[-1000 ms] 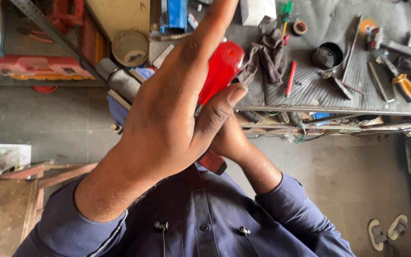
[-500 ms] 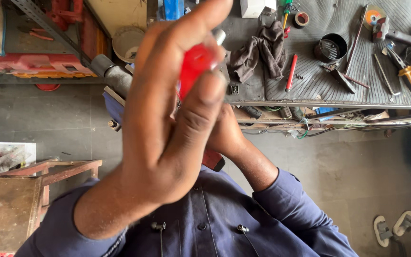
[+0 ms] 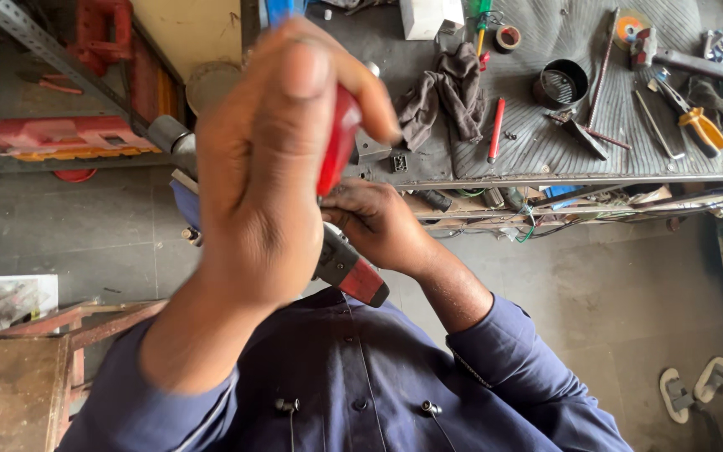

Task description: The person works on a power tool clamped in a bench vise, using a red-handled screwdriver to turn screws on its housing for an extended period. They then set the screwdriver down, pick up a green screwdriver and pliers, handle a hammer, and finally lift the angle grinder from the vise area.

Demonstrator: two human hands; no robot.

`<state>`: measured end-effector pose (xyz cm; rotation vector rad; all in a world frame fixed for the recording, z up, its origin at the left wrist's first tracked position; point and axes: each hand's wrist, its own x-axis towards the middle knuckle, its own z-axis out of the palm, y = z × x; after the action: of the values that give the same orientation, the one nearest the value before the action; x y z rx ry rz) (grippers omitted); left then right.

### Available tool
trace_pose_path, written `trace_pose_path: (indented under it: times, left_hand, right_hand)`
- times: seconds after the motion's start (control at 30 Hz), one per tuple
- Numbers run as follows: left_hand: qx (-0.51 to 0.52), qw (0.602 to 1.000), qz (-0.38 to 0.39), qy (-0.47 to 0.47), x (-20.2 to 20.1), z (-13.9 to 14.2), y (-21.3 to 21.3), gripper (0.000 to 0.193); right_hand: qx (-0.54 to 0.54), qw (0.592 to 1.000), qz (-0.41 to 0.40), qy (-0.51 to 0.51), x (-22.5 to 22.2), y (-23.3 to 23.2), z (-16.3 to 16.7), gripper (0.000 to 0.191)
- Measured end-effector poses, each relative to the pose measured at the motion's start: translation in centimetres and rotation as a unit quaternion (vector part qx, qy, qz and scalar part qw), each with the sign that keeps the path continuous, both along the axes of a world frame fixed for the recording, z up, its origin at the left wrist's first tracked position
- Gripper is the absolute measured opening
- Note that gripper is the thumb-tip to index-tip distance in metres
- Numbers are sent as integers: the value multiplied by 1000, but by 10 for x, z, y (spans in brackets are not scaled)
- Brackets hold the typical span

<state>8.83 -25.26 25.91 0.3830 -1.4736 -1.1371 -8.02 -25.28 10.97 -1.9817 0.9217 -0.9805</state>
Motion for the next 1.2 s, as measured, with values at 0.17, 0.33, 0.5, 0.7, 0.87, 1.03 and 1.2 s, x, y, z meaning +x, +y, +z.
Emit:
trace_pose_path:
  times: [0.17,0.33,0.5,0.7,0.87,1.03,1.2]
  left_hand:
    - [132,974,-185,26,-1,26,-3,41]
    - [-71,995,60,-43,-16,25,-2,48]
    - [81,995,13,-57,-4,-5,9,48]
    - [-14,997,-75,-9,-5,-33,-11,41]
    - [-95,992,36,-77,-10,-15,1,46]
    - [135,970,-200,-40,1,2,-2,43]
    - [-150,985,-28,-85,-10,-6,-5,40]
  right_hand:
    - [21,998,-22,-51,2,9,-6,30]
    - [91,992,-80,-17,9,6,-15,25]
    - [54,993,-83,-60,6,7,-22,41]
    - [62,992,-98,56,-6,4,-25,54]
    - [129,990,-39,-39,0,6,-26,49]
    - [107,993,-51,-22,1,8,-26,48]
    - [108,992,-71,5,-7,9,-21,48]
